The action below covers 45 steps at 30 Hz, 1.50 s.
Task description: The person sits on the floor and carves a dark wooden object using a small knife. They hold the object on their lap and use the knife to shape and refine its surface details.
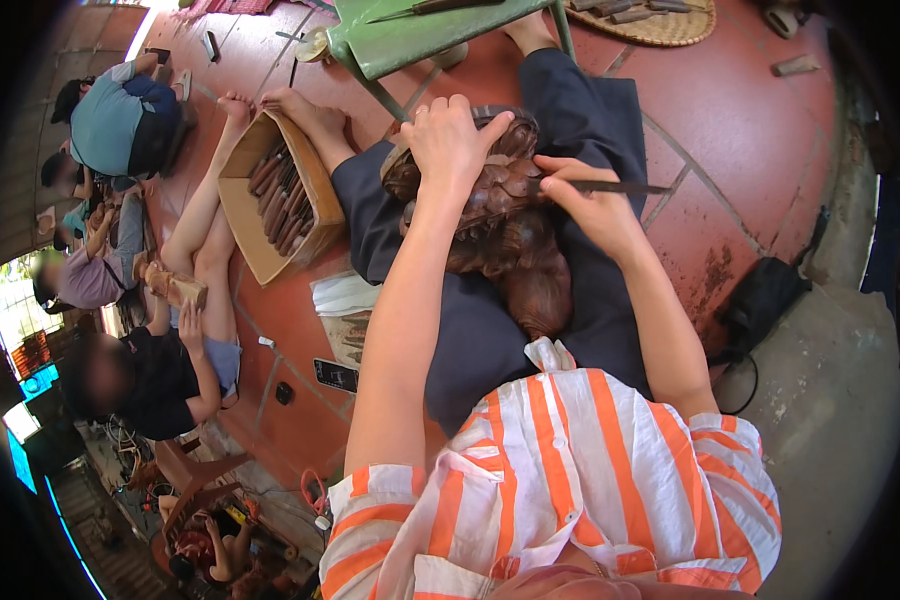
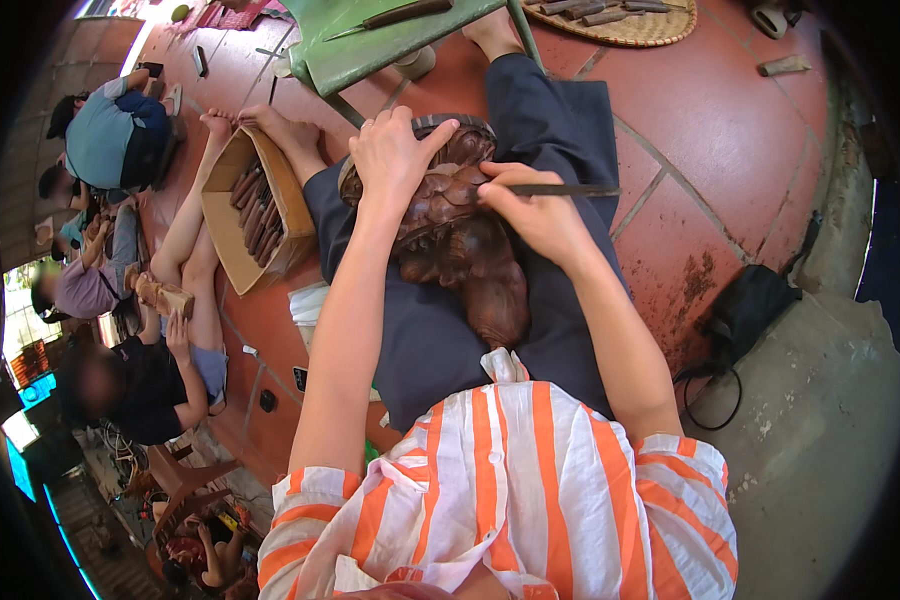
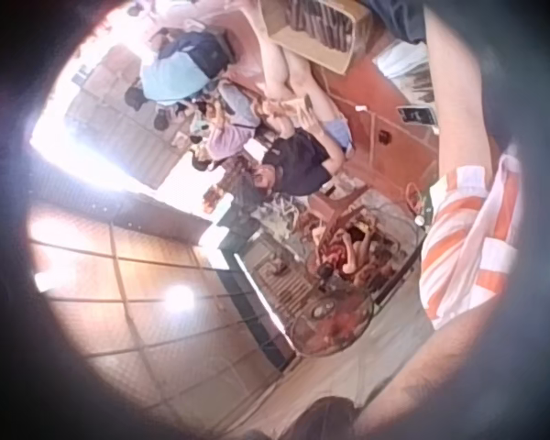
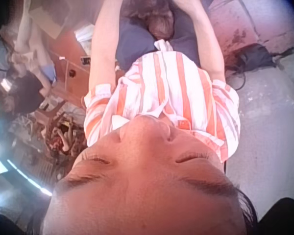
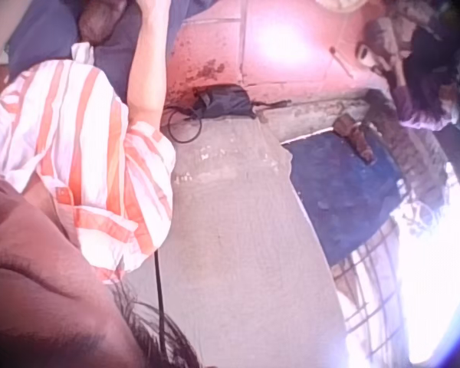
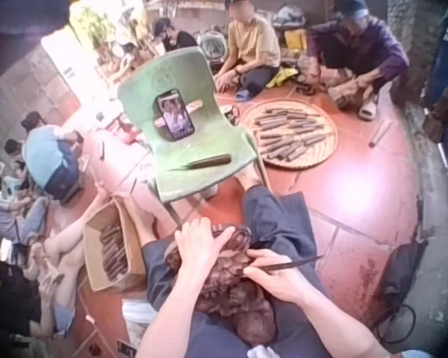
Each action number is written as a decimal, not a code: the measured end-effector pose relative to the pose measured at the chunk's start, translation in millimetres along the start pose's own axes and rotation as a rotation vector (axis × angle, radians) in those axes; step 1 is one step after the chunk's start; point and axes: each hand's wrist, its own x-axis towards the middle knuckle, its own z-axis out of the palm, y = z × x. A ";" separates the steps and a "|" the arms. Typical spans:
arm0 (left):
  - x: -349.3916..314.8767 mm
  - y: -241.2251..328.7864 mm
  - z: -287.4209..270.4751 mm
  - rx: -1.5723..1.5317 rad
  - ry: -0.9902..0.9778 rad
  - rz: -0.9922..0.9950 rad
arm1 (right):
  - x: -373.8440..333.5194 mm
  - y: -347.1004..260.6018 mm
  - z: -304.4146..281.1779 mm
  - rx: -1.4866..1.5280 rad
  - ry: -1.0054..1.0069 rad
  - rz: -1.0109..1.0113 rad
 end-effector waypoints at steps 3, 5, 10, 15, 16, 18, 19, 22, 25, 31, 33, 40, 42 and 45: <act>6.7 -1.7 0.9 -0.017 -0.025 -0.006 | 1.3 -7.8 6.9 -0.211 0.014 -0.076; 3.5 -0.5 2.4 -0.019 -0.014 -0.009 | 0.3 -4.4 6.7 -0.231 0.021 -0.074; 3.0 -1.6 1.7 -0.017 0.002 -0.002 | 3.6 -5.5 1.1 -0.110 0.009 -0.003; 2.5 0.4 -0.4 -0.018 -0.029 -0.022 | 3.6 -2.7 0.8 -0.190 -0.005 -0.036; 2.5 -0.1 0.0 -0.015 -0.024 -0.019 | 5.3 1.8 -2.7 -0.115 -0.001 -0.008; 3.2 -0.5 0.7 -0.012 -0.014 -0.013 | 8.6 6.4 -5.7 0.034 0.005 0.048; 4.8 -0.8 1.2 -0.011 -0.013 -0.014 | 7.2 6.0 -5.4 0.044 0.005 0.056; 2.9 0.4 1.5 -0.008 -0.036 -0.018 | 4.4 -0.5 8.2 -0.166 -0.003 -0.059; 3.0 0.0 -0.4 -0.005 -0.032 -0.024 | 6.2 3.8 1.1 -0.006 -0.033 0.015; 4.3 0.5 0.9 -0.004 -0.011 -0.007 | 5.8 8.2 -1.5 0.159 -0.017 0.050; 4.4 0.3 -0.2 -0.013 -0.036 -0.020 | 6.0 0.6 4.7 -0.004 -0.013 0.020; 4.4 0.7 1.2 -0.022 0.007 -0.002 | 8.8 9.4 -1.9 0.123 -0.023 0.034; 6.1 -2.3 1.6 -0.011 0.033 0.020 | 8.5 1.3 6.2 0.005 -0.015 0.050; 2.6 0.1 -0.3 -0.002 0.026 0.019 | 9.4 12.7 -8.5 0.181 -0.035 0.092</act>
